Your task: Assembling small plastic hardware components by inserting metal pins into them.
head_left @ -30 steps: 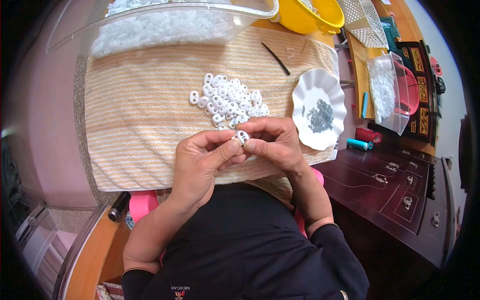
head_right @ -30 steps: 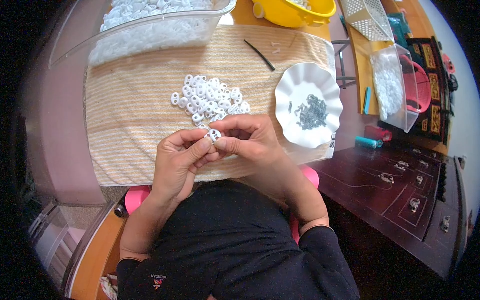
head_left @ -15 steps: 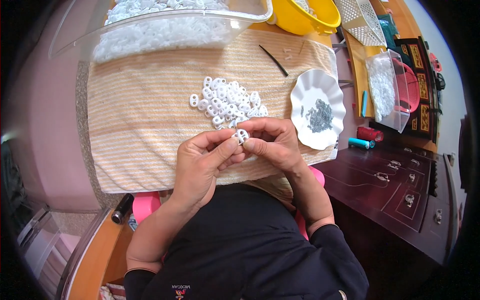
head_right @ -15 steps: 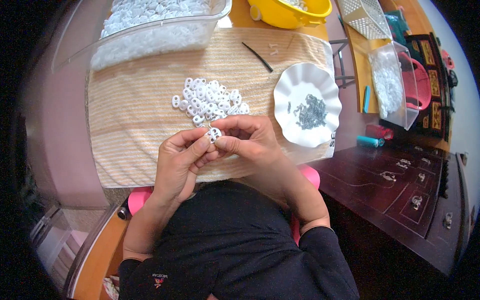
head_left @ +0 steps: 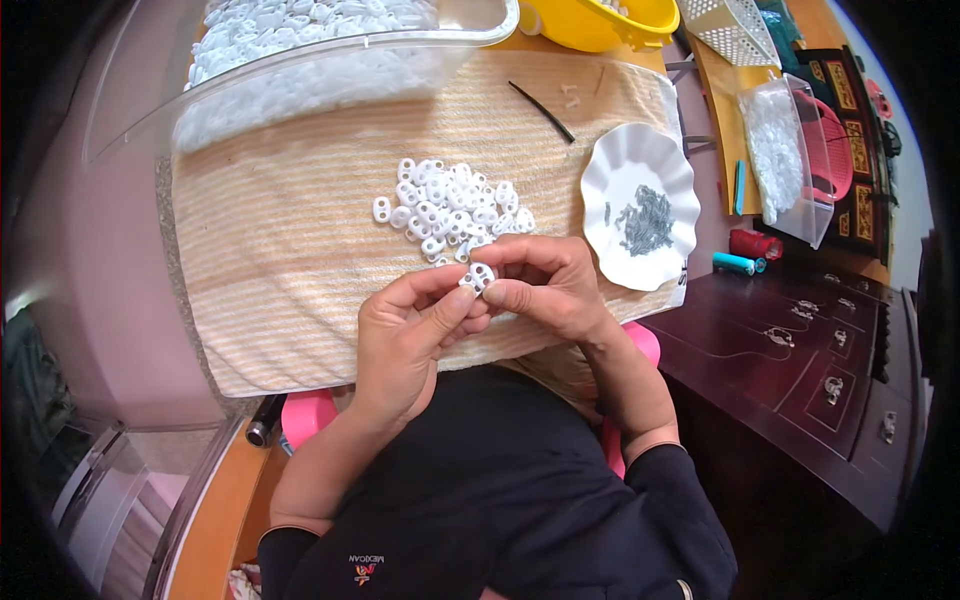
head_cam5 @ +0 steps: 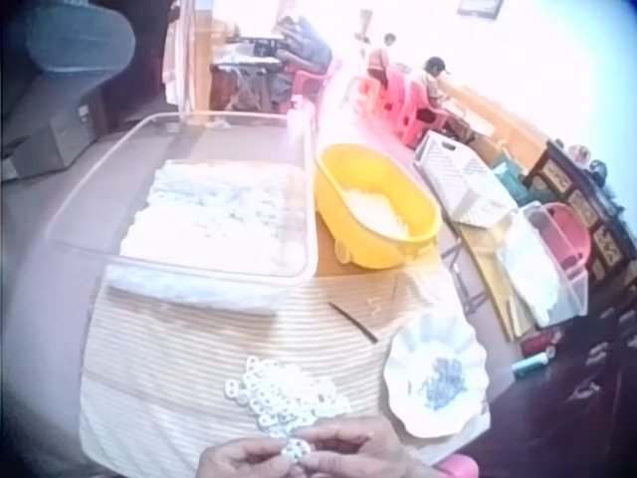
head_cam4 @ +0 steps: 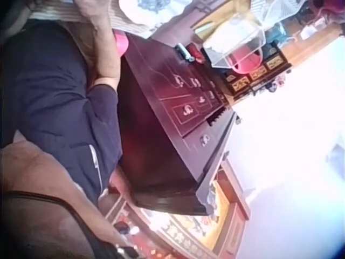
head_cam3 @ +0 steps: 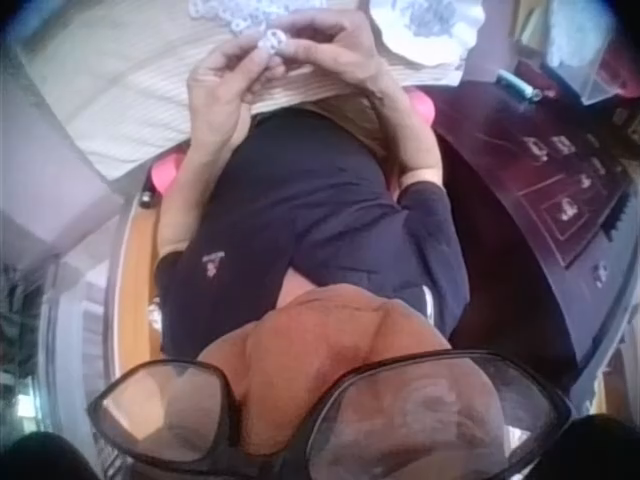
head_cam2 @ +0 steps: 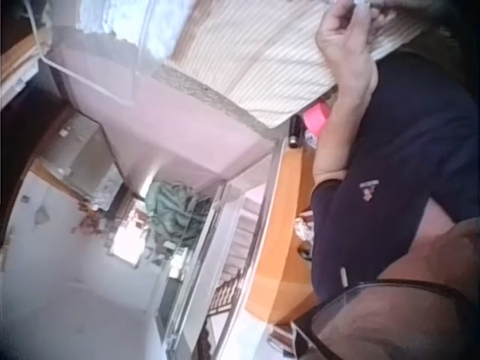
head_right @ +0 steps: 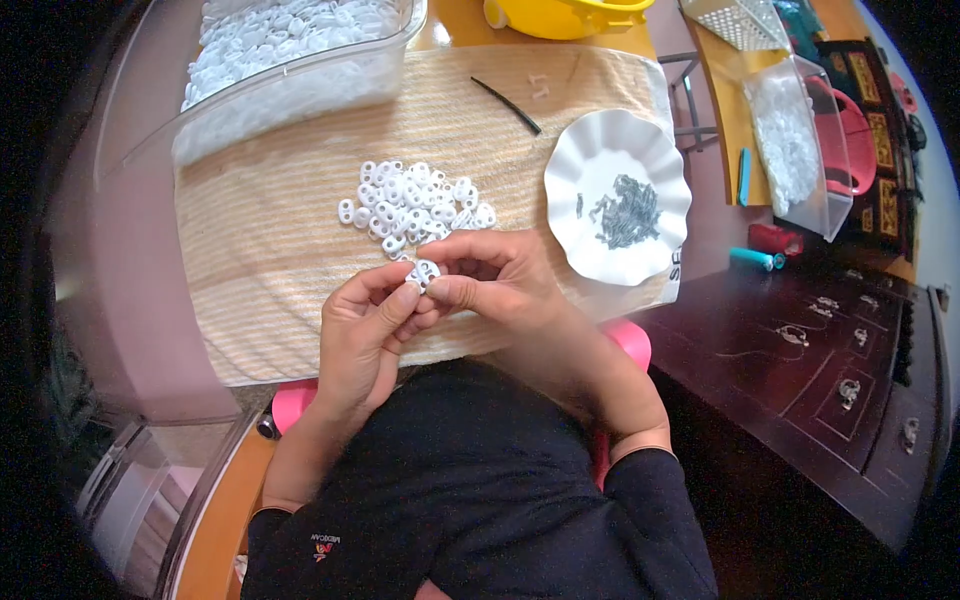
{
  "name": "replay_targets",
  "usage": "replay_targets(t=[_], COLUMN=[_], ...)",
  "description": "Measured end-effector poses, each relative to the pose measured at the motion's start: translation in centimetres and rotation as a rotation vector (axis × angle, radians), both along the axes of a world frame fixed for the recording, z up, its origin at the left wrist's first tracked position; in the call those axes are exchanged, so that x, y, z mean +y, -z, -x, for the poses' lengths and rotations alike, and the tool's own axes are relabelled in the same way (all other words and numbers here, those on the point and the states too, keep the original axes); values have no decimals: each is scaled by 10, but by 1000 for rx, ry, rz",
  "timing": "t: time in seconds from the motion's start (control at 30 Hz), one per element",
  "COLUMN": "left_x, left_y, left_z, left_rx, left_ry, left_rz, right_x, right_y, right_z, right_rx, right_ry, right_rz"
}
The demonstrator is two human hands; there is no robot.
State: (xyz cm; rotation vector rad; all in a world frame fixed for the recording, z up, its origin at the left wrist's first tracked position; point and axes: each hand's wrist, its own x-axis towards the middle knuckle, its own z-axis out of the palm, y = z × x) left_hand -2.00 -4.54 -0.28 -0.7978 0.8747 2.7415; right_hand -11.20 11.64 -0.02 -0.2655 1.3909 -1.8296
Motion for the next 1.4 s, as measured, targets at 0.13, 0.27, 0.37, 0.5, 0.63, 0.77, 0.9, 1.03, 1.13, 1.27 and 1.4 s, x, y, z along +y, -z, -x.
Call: replay_targets(t=[0.13, 0.27, 0.37, 0.5, 0.63, 0.77, 0.9, 1.03, 1.13, 1.27, 1.4], left_x=[1, 1, 1, 2, 2, 1, 0, 0, 0, 0, 1], left_y=[1, 3, 2, 3, 5, 7, 8, 7, 6, 4, 1], left_z=[-1, -2, -1, -1, -1, -2, -2, -1, 0, 2, 3], left_rx=[-1, 12, -1, 11, 26, 30, 57, 67, 57, 78, 126], left_ry=[-4, -5, -9, -21, -4, 0, 20, 25, 44, 66, 51], left_rz=[-7, -18, -12, -15, -23, -23, -39, -17, -11, -16, -51], right_x=[1, 1, 1, 2, 3, 3, 2, 2, 2, 2, 3], right_y=[4, 6, 4, 8, 8, 7, 3, 4, -1, 0, 6], right_z=[0, 1, 0, 0, 0, 1, -1, -3, -2, -2, 0], right_rx=[-3, 32, 20, 37, 53, 134, 63, 75, 81, 133, 302], right_ry=[-2, -10, 1, -7, -12, -18, -12, -11, -18, -30, -54], right_rz=[44, 92, 94, 112, 118, 109, 138, 116, 98, 87, 78])
